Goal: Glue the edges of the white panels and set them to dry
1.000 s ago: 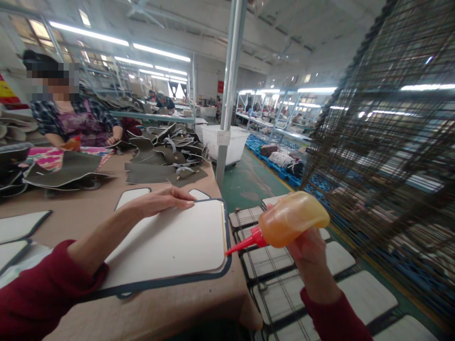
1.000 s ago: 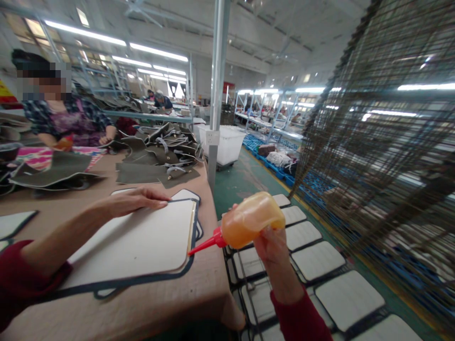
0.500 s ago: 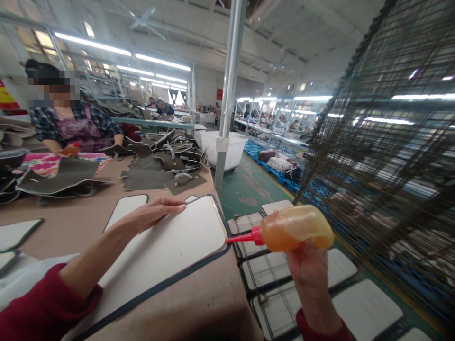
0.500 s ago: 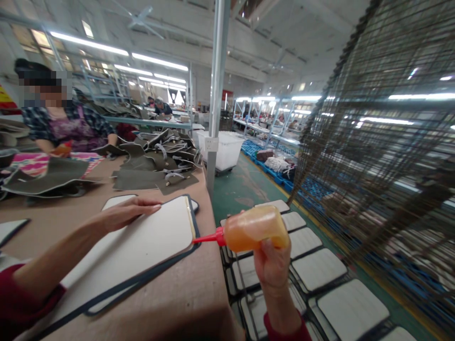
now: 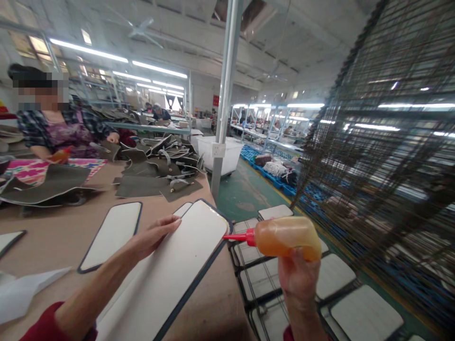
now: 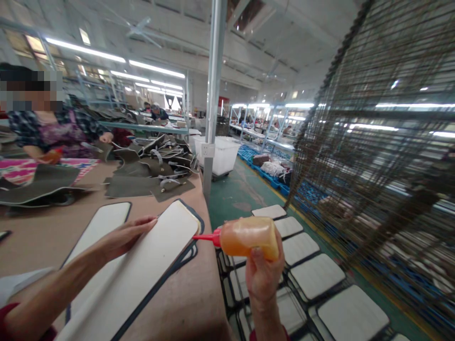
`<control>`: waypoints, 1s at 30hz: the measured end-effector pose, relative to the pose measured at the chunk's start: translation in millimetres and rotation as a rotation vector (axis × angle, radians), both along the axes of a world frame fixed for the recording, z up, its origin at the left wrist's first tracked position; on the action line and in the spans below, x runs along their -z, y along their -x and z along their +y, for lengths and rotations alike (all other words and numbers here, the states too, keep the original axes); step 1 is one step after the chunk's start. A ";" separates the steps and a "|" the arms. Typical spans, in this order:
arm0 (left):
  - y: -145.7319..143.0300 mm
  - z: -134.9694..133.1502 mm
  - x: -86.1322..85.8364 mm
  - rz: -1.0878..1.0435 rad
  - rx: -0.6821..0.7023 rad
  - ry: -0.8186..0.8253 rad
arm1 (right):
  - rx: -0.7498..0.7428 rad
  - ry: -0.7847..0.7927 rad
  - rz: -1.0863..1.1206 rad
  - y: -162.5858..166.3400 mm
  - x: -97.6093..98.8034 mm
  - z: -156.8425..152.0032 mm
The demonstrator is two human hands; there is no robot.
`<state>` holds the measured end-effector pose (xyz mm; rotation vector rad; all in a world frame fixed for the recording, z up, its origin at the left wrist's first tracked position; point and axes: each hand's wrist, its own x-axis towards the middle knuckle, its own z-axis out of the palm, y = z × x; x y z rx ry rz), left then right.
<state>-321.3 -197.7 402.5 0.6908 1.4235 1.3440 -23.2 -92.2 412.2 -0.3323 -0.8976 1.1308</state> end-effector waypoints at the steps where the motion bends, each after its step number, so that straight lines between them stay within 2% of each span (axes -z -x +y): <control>1: -0.9 -0.3 2.1 0.011 -0.008 0.001 | -0.005 0.012 -0.001 1.4 1.5 0.7; 4: -4.2 -2.9 3.4 0.079 -0.035 0.015 | -0.056 0.063 0.005 4.8 -0.2 2.4; 12: -7.2 -13.7 -4.5 0.162 -0.008 0.016 | -0.096 0.150 0.056 10.6 -26.6 17.9; 17: -7.3 -19.1 -2.7 0.057 0.025 0.043 | -0.092 0.108 0.022 12.6 -21.6 26.1; 24: -9.7 -17.9 2.8 -0.074 -0.035 0.035 | -0.027 0.073 -0.006 13.0 -16.0 34.1; 30: -12.0 -17.8 7.8 -0.120 -0.040 0.020 | 0.001 0.072 -0.032 10.0 -3.4 37.4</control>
